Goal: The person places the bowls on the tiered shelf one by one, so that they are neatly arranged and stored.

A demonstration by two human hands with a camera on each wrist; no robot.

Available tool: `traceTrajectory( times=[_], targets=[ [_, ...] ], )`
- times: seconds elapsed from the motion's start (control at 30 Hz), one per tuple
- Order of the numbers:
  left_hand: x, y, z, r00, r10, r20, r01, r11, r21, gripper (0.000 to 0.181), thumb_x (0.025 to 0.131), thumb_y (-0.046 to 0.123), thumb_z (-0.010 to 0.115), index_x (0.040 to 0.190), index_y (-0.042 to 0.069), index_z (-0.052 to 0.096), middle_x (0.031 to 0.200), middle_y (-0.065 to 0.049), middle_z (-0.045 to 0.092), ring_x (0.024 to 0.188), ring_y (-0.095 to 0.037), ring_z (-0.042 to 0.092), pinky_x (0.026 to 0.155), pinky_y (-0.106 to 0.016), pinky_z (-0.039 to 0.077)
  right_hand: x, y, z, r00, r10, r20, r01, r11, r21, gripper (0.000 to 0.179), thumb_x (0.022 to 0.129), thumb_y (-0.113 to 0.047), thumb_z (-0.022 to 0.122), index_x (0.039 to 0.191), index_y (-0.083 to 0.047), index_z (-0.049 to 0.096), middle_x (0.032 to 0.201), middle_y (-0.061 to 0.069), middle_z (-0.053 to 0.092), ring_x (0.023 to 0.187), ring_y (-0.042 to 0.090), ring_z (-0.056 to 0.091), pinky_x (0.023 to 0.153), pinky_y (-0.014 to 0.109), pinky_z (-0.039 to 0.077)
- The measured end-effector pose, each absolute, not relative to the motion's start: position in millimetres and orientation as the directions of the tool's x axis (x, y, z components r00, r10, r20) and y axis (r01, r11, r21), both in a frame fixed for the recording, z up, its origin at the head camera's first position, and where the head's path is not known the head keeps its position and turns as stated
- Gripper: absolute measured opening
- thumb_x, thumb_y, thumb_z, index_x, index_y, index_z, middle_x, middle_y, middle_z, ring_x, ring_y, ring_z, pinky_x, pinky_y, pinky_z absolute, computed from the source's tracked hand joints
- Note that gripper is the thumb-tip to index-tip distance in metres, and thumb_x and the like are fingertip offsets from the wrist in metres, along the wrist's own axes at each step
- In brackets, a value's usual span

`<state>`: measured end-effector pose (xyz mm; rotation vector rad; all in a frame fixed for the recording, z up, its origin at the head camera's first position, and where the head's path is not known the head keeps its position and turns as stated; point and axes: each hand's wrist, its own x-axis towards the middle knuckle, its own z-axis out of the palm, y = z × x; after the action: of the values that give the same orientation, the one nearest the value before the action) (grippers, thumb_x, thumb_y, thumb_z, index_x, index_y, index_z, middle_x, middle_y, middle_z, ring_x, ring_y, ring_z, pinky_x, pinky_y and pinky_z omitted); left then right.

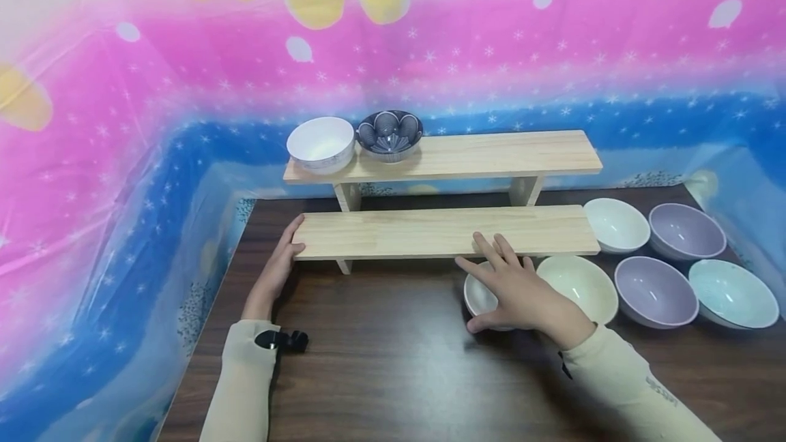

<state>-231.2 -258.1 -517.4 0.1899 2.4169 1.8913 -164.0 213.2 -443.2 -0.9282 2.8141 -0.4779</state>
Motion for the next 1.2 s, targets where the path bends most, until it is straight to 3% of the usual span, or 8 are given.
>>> traceTrajectory(
  times=[0.47, 0.8, 1.2],
  targets=[
    [-228.2, -256.5, -517.6, -0.990, 0.140, 0.031, 0.062, 0.227, 0.972, 0.067, 0.107, 0.017, 0.039, 0.171, 0.014, 0.018, 0.177, -0.008, 0.007, 0.162, -0.033, -0.001, 0.124, -0.064, 0.004, -162.0, 213.7, -451.5, -0.794, -0.605, -0.061, -0.540, 0.748, -0.385, 0.112, 0.077, -0.053, 0.091, 0.168, -0.025, 0.032, 0.175, 0.023, 0.003, 0.154, 0.059, 0.010, 0.100, 0.082, 0.035],
    [-228.3, -257.5, -517.6, -0.990, 0.140, 0.027, 0.060, 0.233, 0.971, 0.067, 0.108, 0.018, 0.038, 0.171, 0.017, 0.018, 0.177, -0.007, 0.007, 0.162, -0.033, 0.000, 0.124, -0.064, 0.006, -163.3, 213.4, -451.9, -0.778, -0.628, -0.025, -0.577, 0.729, -0.367, 0.107, 0.077, -0.052, 0.091, 0.165, -0.016, 0.040, 0.174, 0.026, 0.008, 0.152, 0.057, 0.018, 0.099, 0.073, 0.043],
    [-231.1, -257.8, -515.7, -0.990, 0.143, 0.010, 0.041, 0.218, 0.975, 0.069, 0.107, 0.015, 0.037, 0.172, 0.016, 0.014, 0.177, -0.008, 0.004, 0.162, -0.034, -0.001, 0.124, -0.064, 0.005, -157.6, 210.3, -450.3, -0.777, -0.629, -0.043, -0.569, 0.729, -0.380, 0.108, 0.076, -0.055, 0.090, 0.164, -0.015, 0.042, 0.174, 0.026, 0.008, 0.152, 0.056, 0.019, 0.103, 0.070, 0.042]
  ],
)
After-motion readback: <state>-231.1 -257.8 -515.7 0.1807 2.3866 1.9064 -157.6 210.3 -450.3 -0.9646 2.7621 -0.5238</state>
